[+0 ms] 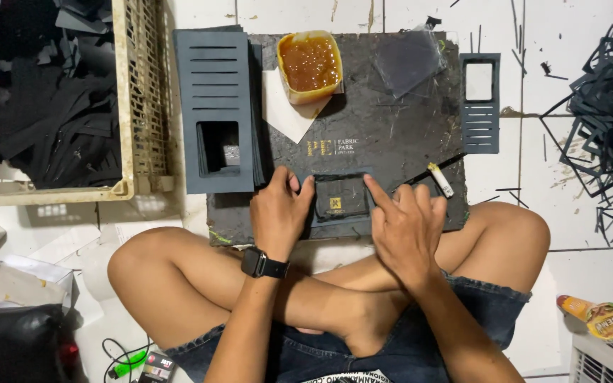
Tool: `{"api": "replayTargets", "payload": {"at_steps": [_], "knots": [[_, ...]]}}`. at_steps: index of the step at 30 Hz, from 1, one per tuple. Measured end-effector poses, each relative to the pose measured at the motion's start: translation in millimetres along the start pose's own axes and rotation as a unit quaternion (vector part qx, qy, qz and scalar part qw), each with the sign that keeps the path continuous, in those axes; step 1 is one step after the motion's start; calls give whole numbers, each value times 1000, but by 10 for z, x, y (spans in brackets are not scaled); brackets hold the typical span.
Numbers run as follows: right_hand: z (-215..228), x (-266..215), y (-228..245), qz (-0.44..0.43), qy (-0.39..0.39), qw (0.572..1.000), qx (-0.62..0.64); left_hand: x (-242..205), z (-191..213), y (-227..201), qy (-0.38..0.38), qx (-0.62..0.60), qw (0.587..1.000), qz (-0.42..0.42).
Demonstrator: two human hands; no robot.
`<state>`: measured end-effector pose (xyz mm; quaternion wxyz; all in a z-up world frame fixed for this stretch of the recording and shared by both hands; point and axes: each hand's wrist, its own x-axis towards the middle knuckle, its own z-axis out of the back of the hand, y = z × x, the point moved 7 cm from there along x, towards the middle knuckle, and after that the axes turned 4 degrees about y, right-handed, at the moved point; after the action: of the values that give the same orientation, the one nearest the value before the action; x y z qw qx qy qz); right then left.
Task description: The person sits cross-legged on the floor and applies glue with a stick applicator from a container onto small dark frame-shaped pieces. They spread glue along the piece edges, set glued pieces aside, and pick up new pieces one at a time to continue gluing.
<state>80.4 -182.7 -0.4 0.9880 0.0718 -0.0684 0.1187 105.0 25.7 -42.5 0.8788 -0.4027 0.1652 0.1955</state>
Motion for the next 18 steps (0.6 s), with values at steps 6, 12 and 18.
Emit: {"api": "replayTargets", "payload": {"at_steps": [6,12,18], "knots": [[-2,28,-60,-3,15,1000,24,-82,-17,-44,-76,61,991,-89],[-115,34,-208,28,36,990,133,-368,-13,-521,-134,140,955,-227],[-117,32,-164,78,20,991,108,20,-495,-689,21,254,941,-222]]}}
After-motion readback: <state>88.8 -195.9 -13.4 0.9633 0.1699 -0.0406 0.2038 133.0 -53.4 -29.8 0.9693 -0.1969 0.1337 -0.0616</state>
